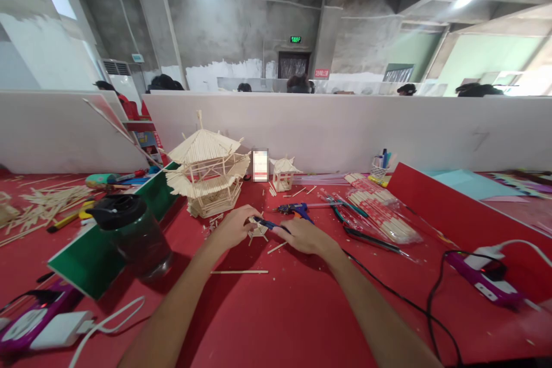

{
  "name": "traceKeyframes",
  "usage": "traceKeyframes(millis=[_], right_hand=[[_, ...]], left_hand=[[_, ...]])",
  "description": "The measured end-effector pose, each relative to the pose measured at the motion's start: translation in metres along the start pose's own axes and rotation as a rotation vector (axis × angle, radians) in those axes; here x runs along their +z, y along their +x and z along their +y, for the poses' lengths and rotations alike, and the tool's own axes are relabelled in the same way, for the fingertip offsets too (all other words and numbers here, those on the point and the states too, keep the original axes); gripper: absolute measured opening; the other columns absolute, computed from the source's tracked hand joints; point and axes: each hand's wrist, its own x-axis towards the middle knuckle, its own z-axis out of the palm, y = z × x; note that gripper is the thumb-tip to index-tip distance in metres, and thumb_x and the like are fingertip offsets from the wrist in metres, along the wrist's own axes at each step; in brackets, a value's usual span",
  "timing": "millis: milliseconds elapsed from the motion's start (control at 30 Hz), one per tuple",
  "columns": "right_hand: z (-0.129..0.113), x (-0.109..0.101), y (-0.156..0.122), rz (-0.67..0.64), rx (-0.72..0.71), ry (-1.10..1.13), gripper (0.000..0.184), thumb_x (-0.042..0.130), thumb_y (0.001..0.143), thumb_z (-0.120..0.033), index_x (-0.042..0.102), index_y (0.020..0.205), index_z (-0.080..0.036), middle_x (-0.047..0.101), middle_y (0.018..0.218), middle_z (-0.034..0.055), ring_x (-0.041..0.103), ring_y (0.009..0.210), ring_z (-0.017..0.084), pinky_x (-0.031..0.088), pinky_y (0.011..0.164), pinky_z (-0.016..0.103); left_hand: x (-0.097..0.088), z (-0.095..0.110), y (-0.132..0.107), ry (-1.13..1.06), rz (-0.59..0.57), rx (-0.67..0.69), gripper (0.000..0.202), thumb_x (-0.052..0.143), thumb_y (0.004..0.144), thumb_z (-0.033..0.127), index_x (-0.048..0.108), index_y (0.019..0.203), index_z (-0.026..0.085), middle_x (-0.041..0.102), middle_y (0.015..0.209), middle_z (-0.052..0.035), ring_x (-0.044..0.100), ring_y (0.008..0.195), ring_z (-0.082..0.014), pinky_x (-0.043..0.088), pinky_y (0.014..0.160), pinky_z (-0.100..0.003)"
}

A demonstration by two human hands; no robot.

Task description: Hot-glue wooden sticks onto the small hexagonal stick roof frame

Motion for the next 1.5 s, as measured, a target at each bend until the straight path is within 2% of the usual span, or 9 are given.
traceKeyframes(millis=[167, 533, 900, 1067, 1333, 1500], right_hand=[[0.002, 0.002, 0.000, 0.007, -0.020, -0.001, 0.059, 0.025, 0.100, -0.055, 0.069, 0.090, -0.016, 0.073, 0.092, 0.0124, 0.066, 0.083, 0.024, 0.040, 0.071, 0.029], [0.000, -0.001, -0.001, 0.037, 0.005, 0.024, 0.058, 0.028, 0.098, -0.057, 0.069, 0.087, -0.018, 0.072, 0.088, 0.0110, 0.065, 0.078, 0.022, 0.038, 0.066, 0.027], [0.000, -0.001, 0.000, 0.036, 0.008, 0.004, 0.059, 0.028, 0.098, -0.059, 0.069, 0.086, -0.018, 0.072, 0.086, 0.0114, 0.064, 0.075, 0.023, 0.038, 0.065, 0.028], [-0.004, 0.000, 0.000, 0.040, 0.002, -0.055, 0.056, 0.026, 0.100, -0.052, 0.068, 0.090, -0.016, 0.072, 0.090, 0.0139, 0.066, 0.081, 0.026, 0.040, 0.070, 0.031], [-0.015, -0.003, 0.000, -0.039, 0.009, -0.195, 0.057, 0.018, 0.102, -0.045, 0.065, 0.105, -0.014, 0.071, 0.102, 0.0173, 0.067, 0.094, 0.029, 0.042, 0.084, 0.035], [-0.012, -0.007, 0.008, -0.043, -0.012, -0.271, 0.054, 0.019, 0.102, -0.045, 0.064, 0.107, -0.015, 0.071, 0.103, 0.0170, 0.067, 0.096, 0.029, 0.043, 0.085, 0.036]], left_hand=[[0.000, 0.001, -0.002, -0.011, -0.026, -0.009, 0.019, 0.058, 0.083, 0.018, 0.070, 0.097, 0.021, 0.067, 0.096, -0.0049, 0.060, 0.090, -0.0204, 0.045, 0.084, -0.032], [-0.002, 0.001, 0.000, -0.038, -0.012, 0.015, 0.018, 0.056, 0.086, 0.021, 0.070, 0.098, 0.019, 0.066, 0.100, -0.0074, 0.060, 0.092, -0.0205, 0.045, 0.085, -0.033], [0.000, -0.002, 0.000, -0.024, 0.014, 0.015, 0.016, 0.059, 0.084, 0.018, 0.071, 0.095, 0.020, 0.065, 0.101, -0.0071, 0.061, 0.092, -0.0205, 0.046, 0.085, -0.032], [0.000, 0.000, 0.000, 0.002, -0.007, 0.000, 0.017, 0.057, 0.085, 0.017, 0.070, 0.096, 0.020, 0.065, 0.102, -0.0065, 0.061, 0.091, -0.0203, 0.046, 0.086, -0.032], [0.003, -0.001, -0.002, 0.029, 0.014, 0.005, 0.029, 0.052, 0.078, 0.004, 0.067, 0.096, 0.021, 0.063, 0.106, -0.0040, 0.061, 0.095, -0.0187, 0.045, 0.089, -0.031], [0.004, -0.003, 0.000, 0.062, 0.048, 0.018, 0.035, 0.053, 0.079, 0.005, 0.062, 0.109, 0.023, 0.061, 0.113, -0.0048, 0.059, 0.102, -0.0197, 0.045, 0.093, -0.032]])
